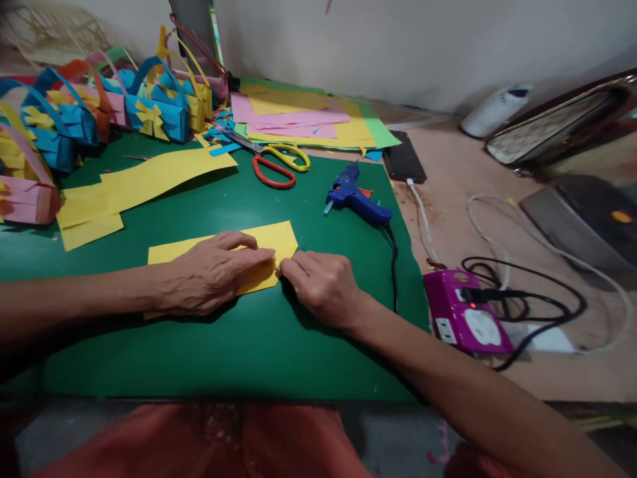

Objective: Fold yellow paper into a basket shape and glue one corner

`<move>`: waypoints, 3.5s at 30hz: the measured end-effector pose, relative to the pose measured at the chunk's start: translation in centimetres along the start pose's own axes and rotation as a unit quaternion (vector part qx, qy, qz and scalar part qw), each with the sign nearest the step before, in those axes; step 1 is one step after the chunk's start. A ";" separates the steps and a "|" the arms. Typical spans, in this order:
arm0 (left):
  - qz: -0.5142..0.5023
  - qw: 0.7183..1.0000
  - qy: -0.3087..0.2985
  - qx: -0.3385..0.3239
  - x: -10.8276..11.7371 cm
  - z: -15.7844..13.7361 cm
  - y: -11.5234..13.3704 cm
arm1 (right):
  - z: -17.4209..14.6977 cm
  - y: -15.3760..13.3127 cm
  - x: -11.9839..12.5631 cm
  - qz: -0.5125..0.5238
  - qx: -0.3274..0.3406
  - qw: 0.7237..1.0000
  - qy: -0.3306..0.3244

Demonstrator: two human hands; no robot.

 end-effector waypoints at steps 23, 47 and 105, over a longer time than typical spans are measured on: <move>0.013 1.000 0.014 -0.014 -0.3 -0.2 0.0 | 0.3 -1.3 0.7 -0.005 0.113 0.992 -0.047; 0.038 0.994 -0.063 -0.076 0.1 0.0 0.3 | 0.8 0.8 0.2 -0.164 0.094 0.982 -0.030; 0.051 0.990 -0.055 0.116 -1.2 0.9 -1.5 | 0.8 -3.6 1.5 -0.151 0.136 0.978 -0.038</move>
Point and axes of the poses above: each hand's wrist, its own z-axis towards the middle knuckle, its own x-axis out of the back of the hand, y = z × x, the point moved 1 cm from there along z, towards the middle knuckle, and after that the axes turned 3 degrees about -x, right-handed, at the moved point
